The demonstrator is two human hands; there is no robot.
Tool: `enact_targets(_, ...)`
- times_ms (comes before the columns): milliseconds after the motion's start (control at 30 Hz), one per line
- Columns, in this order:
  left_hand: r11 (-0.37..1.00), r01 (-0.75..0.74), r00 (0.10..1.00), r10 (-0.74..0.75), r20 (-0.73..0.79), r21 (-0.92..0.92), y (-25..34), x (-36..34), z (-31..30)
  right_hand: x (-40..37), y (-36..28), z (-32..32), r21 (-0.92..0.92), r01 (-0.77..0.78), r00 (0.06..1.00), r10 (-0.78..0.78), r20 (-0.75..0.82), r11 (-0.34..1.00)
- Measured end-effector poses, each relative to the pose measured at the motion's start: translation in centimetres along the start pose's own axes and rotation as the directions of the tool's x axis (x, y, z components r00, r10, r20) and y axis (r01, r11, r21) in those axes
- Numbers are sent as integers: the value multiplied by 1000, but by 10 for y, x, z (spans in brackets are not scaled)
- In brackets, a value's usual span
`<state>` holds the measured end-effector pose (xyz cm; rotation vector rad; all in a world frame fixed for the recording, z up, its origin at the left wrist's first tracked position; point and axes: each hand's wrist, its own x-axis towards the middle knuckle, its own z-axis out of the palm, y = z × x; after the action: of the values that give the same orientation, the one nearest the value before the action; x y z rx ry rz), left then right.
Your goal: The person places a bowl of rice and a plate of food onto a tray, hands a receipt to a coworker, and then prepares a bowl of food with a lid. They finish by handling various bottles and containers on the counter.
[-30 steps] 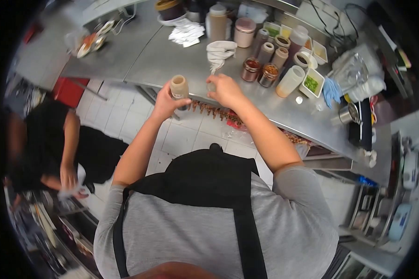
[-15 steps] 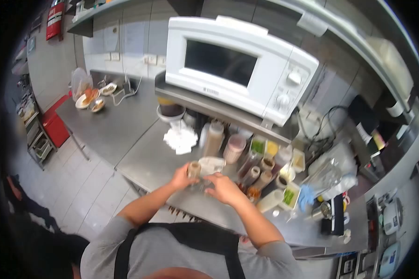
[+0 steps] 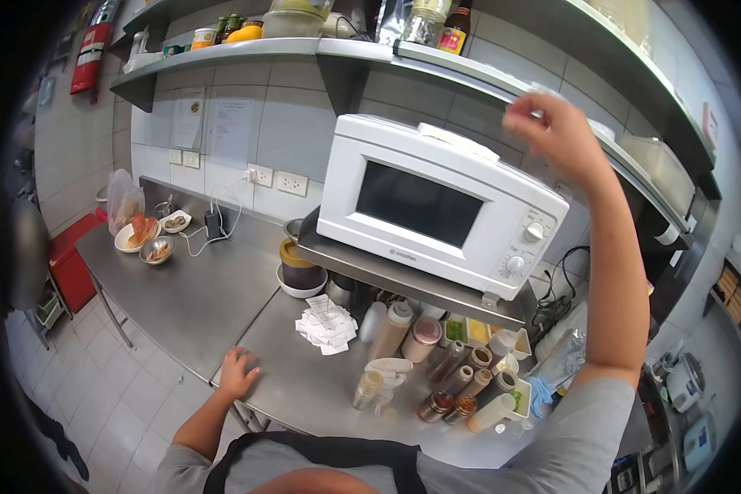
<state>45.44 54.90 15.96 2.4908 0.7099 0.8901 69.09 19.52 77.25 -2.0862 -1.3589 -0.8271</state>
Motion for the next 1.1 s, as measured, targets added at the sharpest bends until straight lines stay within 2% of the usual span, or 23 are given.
enact_targets(33, 999, 16, 1000, -16, -5, 40, -13, 3, -6, 35, 10, 3, 101, 9, 1000, -8, -4, 995)
enact_targets(100, 998, 19, 995, -25, 102, 58, -25, 16, -17, 90, 6, 18, 111, 91, 986, -73, -150, 990)
enact_targets(133, 997, 19, 988, -30, 153, 69, -31, 23, -23, 118, 3, 28, 180, 115, 970, -71, -233, 977)
enact_targets(167, 995, 5, 990, -19, 141, 101, -32, 28, -27, 146, 1, 41, 246, 143, 948, -62, -312, 959)
enact_targets(267, 980, -39, 994, 18, 108, 194, -28, 39, -30, 227, -3, 73, 581, 60, 912, 192, -363, 812)
enact_targets(333, 967, -63, 995, 42, 92, 248, -32, 39, -24, 268, -2, 89, 637, -77, 900, 329, -287, 767)
enact_targets(367, 980, -42, 995, 25, 92, 196, -32, 40, -26, 280, 0, 96, 660, -152, 885, 399, -241, 736)
enact_targets(467, 981, -49, 996, 34, 83, 187, -39, 42, -24, 308, 12, 109, 465, -366, 896, 441, -59, 806)
enact_targets(500, 984, -44, 996, 30, 87, 173, -37, 45, -27, 344, 53, 113, 497, -334, 920, 393, -14, 801)
enact_targets(567, 989, -29, 995, 15, 101, 144, -32, 47, -35, 386, 93, 131, 347, -344, 892, 419, -168, 872)
enact_targets(633, 989, -26, 995, 11, 99, 146, -32, 49, -33, 388, 78, 144, 213, -382, 863, 430, -266, 899)
enact_targets(733, 989, -8, 993, -9, 120, 145, -32, 50, -38, 365, 43, 145, 154, -354, 881, 384, -275, 922)
enact_targets(767, 990, -5, 991, -14, 134, 138, -29, 50, -38, 364, 39, 141, 248, -361, 881, 415, -225, 899)
enact_targets(800, 990, -4, 991, -16, 136, 144, -28, 49, -36, 365, 38, 137, 341, -365, 880, 440, -177, 866)
enact_targets(833, 988, -2, 991, -19, 134, 152, -29, 50, -35, 363, 35, 140, 450, -347, 844, 483, -232, 823)
enact_targets(933, 989, -2, 994, -15, 113, 151, -30, 46, -31, 341, 28, 116, 779, -247, 950, 302, 78, 576)
enact_targets(967, 989, -10, 995, -5, 100, 151, -33, 46, -30, 334, 18, 123, 894, -148, 948, 319, 5, 423)
enact_targets(1000, 988, -19, 996, 6, 90, 152, -32, 44, -28, 324, 7, 117, 947, -192, 878, 475, 49, 257)
enact_targets(1033, 994, -35, 995, 25, 96, 100, -24, 45, -40, 321, 7, 111, 965, -133, 894, 449, 18, 226)
enact_targets(1100, 995, 24, 1000, -24, -8, -99, -39, 49, -36, 309, 4, 95, 978, -29, 888, 454, -69, 207)
